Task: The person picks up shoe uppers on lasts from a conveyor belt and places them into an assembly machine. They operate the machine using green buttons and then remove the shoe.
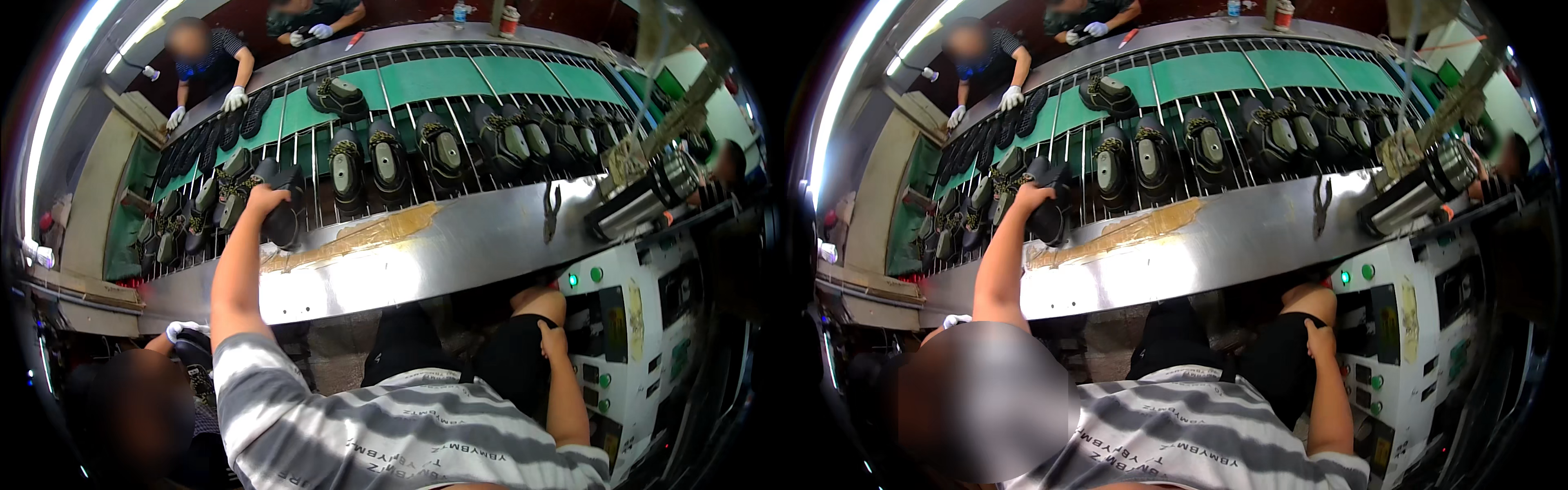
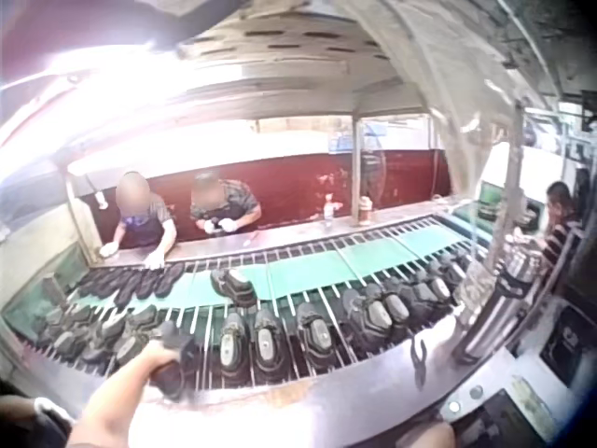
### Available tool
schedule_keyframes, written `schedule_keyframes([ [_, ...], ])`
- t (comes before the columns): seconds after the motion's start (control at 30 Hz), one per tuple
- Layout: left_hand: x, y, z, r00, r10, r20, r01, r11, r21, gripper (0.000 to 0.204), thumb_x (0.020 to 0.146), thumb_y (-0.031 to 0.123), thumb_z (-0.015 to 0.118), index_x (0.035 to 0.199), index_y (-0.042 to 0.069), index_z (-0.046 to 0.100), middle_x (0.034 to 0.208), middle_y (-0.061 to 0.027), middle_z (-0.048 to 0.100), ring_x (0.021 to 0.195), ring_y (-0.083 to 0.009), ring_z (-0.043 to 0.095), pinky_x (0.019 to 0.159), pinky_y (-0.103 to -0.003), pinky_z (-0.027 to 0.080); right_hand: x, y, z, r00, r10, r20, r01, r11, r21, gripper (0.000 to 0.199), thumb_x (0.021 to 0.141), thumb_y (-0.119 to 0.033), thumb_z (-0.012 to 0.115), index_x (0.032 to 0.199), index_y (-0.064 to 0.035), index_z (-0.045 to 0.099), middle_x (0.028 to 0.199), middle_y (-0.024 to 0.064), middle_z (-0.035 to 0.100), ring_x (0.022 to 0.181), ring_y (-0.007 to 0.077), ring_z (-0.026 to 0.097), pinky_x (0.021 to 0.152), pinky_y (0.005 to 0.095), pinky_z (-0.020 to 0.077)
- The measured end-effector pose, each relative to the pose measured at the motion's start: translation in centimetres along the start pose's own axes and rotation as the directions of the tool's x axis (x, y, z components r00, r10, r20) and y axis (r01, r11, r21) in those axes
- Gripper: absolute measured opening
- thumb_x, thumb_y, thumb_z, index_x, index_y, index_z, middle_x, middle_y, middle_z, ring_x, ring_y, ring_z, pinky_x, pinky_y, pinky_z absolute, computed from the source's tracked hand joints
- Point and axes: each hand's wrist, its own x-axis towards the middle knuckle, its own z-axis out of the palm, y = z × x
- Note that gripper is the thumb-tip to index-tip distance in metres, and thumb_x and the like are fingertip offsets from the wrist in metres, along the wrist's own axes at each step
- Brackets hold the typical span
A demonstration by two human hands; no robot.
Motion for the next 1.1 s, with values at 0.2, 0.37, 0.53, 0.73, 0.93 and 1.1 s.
schedule_keyframes([
  [0.2,-15.9,-7.4,9.5,0.974,0.115,0.195,0.212,-0.17,-0.962,0.061,0.077,0.031,0.054,0.129,-0.001,0.051,0.123,-0.0191,0.06,0.105,-0.0329,0.062,0.094,-0.044,0.05,-2.5,1.3,1.2,0.919,-0.354,-0.172,0.326,0.93,-0.172,0.037,0.085,-0.032,0.062,0.069,0.0004,0.065,0.066,0.0138,0.064,0.063,0.0279,0.063,0.062,0.0404,0.048],
  [0.37,-28.1,3.6,19.2,0.782,0.62,0.062,0.462,-0.51,-0.725,0.085,0.069,0.044,0.065,0.139,0.003,0.042,0.131,-0.0202,0.053,0.111,-0.0369,0.059,0.084,-0.05,0.055,-4.4,-2.2,4.6,0.687,-0.691,-0.222,0.671,0.489,0.557,0.032,0.082,-0.006,0.068,0.113,-0.0036,0.062,0.075,0.0015,0.062,0.068,0.0085,0.059,0.066,0.0243,0.0489],
  [0.53,-32.0,18.8,20.2,0.445,0.895,0.022,0.744,-0.356,-0.565,0.086,0.075,0.056,0.065,0.141,0.007,0.041,0.137,-0.0207,0.047,0.122,-0.0466,0.047,0.094,-0.06,0.045,-7.2,-10.0,-1.7,0.556,-0.827,-0.081,0.404,0.184,0.896,0.077,0.084,-0.01,0.069,0.148,-0.0079,0.026,0.122,0.0136,0.055,0.1,0.0171,0.057,0.091,0.0304,0.0458],
  [0.73,-32.1,35.7,20.4,0.095,0.836,0.541,-0.355,0.536,-0.766,0.028,0.093,0.021,0.059,0.104,-0.003,0.069,0.092,-0.0012,0.068,0.084,-0.012,0.062,0.076,-0.031,0.051,-6.0,-9.4,-9.6,0.241,-0.834,-0.496,-0.206,-0.544,0.814,0.076,0.076,-0.035,0.073,0.138,-0.0023,0.042,0.131,0.0157,0.055,0.117,0.029,0.055,0.1,0.0427,0.0438],
  [0.93,-32.9,35.6,28.3,0.414,0.765,0.493,-0.474,0.644,-0.601,0.026,0.088,0.022,0.063,0.091,-0.003,0.07,0.077,-0.0099,0.07,0.071,-0.015,0.064,0.068,-0.029,0.05,-3.0,5.5,-20.2,0.734,-0.342,-0.586,0.29,-0.623,0.727,0.063,0.079,-0.03,0.066,0.132,-0.0009,0.049,0.129,0.0162,0.057,0.116,0.0325,0.056,0.099,0.0438,0.046],
  [1.1,-26.0,27.0,34.7,0.762,0.647,0.033,-0.556,0.679,-0.479,0.021,0.083,0.019,0.064,0.085,-0.001,0.069,0.07,-0.012,0.067,0.065,-0.017,0.064,0.063,-0.03,0.049,0.9,10.9,-32.6,0.658,0.062,-0.75,0.728,0.202,0.655,0.071,0.074,-0.024,0.071,0.137,-0.0067,0.044,0.117,0.0118,0.058,0.102,0.0241,0.059,0.086,0.0352,0.0482],
])
